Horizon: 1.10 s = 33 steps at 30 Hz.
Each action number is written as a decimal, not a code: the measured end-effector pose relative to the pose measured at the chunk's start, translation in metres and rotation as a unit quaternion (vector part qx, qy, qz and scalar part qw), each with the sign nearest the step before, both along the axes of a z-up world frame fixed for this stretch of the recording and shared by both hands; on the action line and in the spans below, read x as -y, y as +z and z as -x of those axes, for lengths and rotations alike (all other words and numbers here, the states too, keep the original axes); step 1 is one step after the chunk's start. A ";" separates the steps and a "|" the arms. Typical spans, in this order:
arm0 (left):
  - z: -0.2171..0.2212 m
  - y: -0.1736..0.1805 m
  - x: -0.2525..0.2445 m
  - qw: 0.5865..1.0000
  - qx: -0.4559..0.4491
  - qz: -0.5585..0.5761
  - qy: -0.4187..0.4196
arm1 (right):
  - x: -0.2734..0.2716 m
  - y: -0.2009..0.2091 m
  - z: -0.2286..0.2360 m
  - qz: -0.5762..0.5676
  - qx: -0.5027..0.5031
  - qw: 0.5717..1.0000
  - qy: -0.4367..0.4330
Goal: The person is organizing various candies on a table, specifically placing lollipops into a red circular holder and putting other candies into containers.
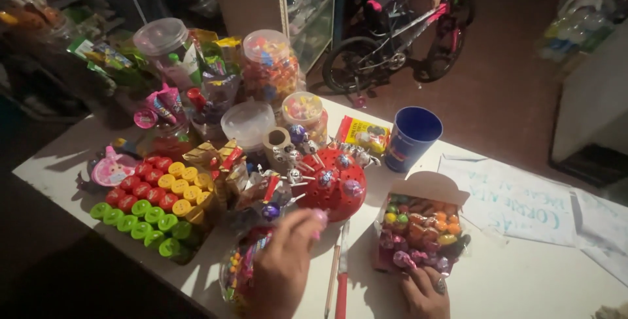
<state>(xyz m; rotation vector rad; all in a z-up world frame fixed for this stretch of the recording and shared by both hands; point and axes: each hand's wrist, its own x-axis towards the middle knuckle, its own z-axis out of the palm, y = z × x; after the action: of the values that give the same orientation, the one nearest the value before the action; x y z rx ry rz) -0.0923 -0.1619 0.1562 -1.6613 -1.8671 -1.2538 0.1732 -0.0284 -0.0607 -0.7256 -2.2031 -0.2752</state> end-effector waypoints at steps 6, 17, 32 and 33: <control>0.005 0.013 -0.009 0.997 0.069 -0.005 0.023 | 0.006 0.019 0.004 0.034 -0.016 0.999 0.017; 0.004 0.006 -0.016 0.995 0.009 0.022 0.101 | 0.006 0.021 0.004 0.050 -0.023 0.998 0.030; 0.010 0.025 -0.024 0.995 -0.040 0.001 0.095 | 0.012 0.030 0.009 0.052 -0.020 0.998 -0.006; 0.012 0.025 -0.027 0.993 -0.062 -0.023 0.094 | 0.009 0.023 0.007 0.048 -0.015 0.999 -0.006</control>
<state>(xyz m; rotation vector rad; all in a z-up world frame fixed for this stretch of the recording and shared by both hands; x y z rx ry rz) -0.1043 -0.1353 0.1813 -1.4663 -1.8577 -1.0843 0.1662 -0.0377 -0.0377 -0.7900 -2.1967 -0.1644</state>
